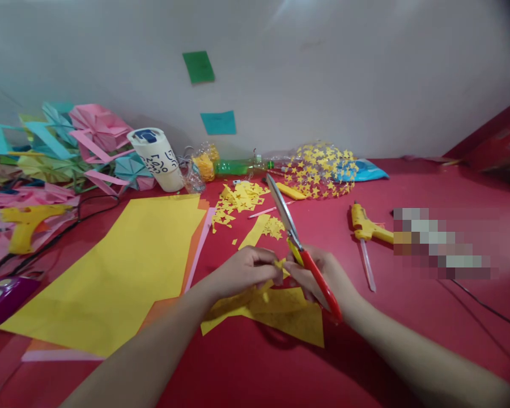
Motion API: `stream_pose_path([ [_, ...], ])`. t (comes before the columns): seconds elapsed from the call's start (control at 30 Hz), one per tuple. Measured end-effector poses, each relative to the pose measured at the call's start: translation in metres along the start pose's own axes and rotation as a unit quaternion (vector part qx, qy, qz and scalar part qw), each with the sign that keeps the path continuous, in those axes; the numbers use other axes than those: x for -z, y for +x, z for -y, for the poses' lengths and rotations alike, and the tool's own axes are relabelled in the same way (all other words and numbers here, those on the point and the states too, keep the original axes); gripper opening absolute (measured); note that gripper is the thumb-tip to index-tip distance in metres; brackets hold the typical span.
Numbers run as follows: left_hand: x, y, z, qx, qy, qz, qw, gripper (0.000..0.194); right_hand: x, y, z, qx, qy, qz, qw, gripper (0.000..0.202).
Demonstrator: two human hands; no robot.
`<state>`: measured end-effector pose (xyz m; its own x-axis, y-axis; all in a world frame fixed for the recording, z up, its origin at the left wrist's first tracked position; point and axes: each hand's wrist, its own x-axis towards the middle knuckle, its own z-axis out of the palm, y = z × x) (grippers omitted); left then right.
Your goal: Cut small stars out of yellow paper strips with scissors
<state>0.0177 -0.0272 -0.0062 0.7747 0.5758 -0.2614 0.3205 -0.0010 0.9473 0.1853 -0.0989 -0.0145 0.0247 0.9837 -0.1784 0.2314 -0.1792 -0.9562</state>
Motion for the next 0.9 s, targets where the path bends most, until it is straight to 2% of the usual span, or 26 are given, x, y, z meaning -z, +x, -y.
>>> stream_pose_path([
  [0.1,-0.003,0.0,0.0,-0.018,-0.024,-0.008,1.0,0.018,0.001,0.001,0.0,-0.004,0.016,-0.015,1.0,0.023],
  [0.23,0.0,0.001,0.002,-0.038,-0.064,-0.036,0.997,0.021,0.007,0.0,0.004,0.021,0.017,0.025,0.999,0.03],
  [0.33,0.007,0.001,0.005,-0.062,-0.135,-0.103,0.983,0.025,0.012,0.0,0.005,0.03,-0.03,0.067,0.997,0.035],
  [0.47,0.019,0.0,0.007,-0.12,-0.22,-0.206,0.946,0.024,0.016,0.001,0.002,0.033,-0.098,0.119,0.987,0.035],
  [0.63,0.028,-0.003,0.007,-0.157,-0.231,-0.294,0.914,0.023,0.016,0.001,0.001,0.06,-0.163,0.165,0.971,0.036],
  [0.73,0.03,-0.002,0.007,-0.166,-0.229,-0.311,0.907,0.022,0.016,-0.001,0.003,0.052,-0.165,0.188,0.967,0.038],
  [0.9,0.03,-0.002,0.008,-0.176,-0.236,-0.307,0.905,0.019,0.017,-0.001,0.005,0.035,-0.162,0.195,0.967,0.041],
])
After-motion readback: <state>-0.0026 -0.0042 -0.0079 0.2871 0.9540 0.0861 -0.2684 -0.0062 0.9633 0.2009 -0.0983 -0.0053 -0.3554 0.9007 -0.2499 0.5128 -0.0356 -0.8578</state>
